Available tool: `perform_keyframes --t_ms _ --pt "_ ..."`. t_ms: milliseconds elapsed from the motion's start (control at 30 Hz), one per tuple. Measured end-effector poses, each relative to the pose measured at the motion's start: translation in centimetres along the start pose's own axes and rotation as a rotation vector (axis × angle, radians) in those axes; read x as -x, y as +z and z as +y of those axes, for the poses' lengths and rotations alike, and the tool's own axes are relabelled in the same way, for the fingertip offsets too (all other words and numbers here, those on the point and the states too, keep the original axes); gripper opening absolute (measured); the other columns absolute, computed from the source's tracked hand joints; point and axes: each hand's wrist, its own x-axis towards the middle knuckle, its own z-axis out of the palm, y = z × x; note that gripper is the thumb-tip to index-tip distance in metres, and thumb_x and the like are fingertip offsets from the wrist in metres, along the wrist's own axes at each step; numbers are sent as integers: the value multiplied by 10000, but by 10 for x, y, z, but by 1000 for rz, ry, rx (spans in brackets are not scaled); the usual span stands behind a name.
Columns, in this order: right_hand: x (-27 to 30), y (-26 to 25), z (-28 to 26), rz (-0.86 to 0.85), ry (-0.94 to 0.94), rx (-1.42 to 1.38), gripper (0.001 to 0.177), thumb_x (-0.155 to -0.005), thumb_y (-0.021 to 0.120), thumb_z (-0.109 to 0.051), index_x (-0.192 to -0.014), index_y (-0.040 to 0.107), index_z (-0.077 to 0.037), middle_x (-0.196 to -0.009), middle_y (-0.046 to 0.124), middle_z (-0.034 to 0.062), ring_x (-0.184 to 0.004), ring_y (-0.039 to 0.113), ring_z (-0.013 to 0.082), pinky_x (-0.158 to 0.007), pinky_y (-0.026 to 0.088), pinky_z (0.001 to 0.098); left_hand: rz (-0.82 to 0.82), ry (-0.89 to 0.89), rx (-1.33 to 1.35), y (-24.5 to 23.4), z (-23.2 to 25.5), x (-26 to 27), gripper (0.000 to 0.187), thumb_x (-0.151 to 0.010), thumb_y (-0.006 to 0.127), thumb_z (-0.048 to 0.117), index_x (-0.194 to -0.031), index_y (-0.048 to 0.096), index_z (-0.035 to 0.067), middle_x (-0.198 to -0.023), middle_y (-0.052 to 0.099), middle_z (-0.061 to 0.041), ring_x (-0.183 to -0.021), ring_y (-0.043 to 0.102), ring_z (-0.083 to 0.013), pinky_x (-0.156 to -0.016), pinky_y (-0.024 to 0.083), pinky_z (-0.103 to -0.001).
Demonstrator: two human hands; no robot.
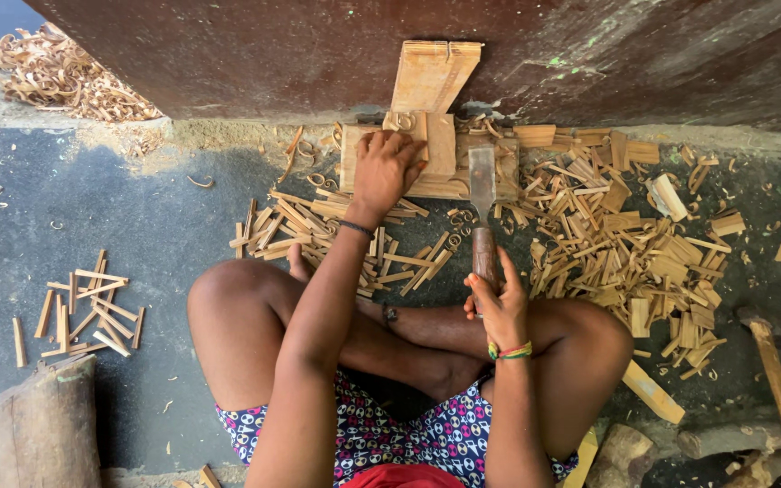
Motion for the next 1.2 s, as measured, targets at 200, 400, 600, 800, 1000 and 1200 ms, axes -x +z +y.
perform_keyframes --t_ms 200,400,600,800,1000,1200 --pt "3 0 -12 -8 -8 -38 792 -926 663 -51 -1607 280 -180 -864 693 114 -507 614 112 -400 496 262 -20 -22 -38 -4 0 -1 431 -922 705 510 -1158 761 154 -1154 678 -26 -1140 579 -238 -1038 398 -462" --pt "6 1 -16 -32 -7 -2 760 -939 663 -54 -1615 339 -179 -868 701 116 -511 609 113 -401 487 264 -22 -146 -42 3 -1 -3 439 -886 720 561 -1062 774 163 -1141 683 -41 -1052 608 -239 -1016 423 -497" --pt "7 4 -16 -38 52 3 714 -952 658 -112 -1602 373 -194 -843 702 122 -497 622 130 -385 487 272 -23 -142 3 -5 -4 -2 521 -881 758 509 -1267 692 165 -1249 642 -54 -1099 589 -240 -1014 434 -459" --pt "13 11 -20 -35 115 -16 680 -965 638 -154 -1596 388 -195 -827 699 129 -487 613 135 -364 465 270 101 -53 81 -27 17 -12 799 -846 722 634 -1388 557 70 -1331 578 -136 -1178 528 -274 -1034 414 -479" --pt "15 24 -27 -77 176 -38 633 -984 591 -190 -1587 400 -197 -785 678 132 -444 586 143 -339 439 269 45 236 525 -35 53 -20 599 -993 586 661 -1222 609 109 -1153 710 -102 -1079 666 -291 -972 534 -449" --pt "29 40 -32 -121 171 -55 601 -1008 565 -204 -1587 409 -167 -783 670 141 -439 577 148 -338 435 276 -241 305 577 -33 81 -15 441 -953 656 523 -789 731 121 -603 650 -97 -526 654 -311 -529 522 -433"
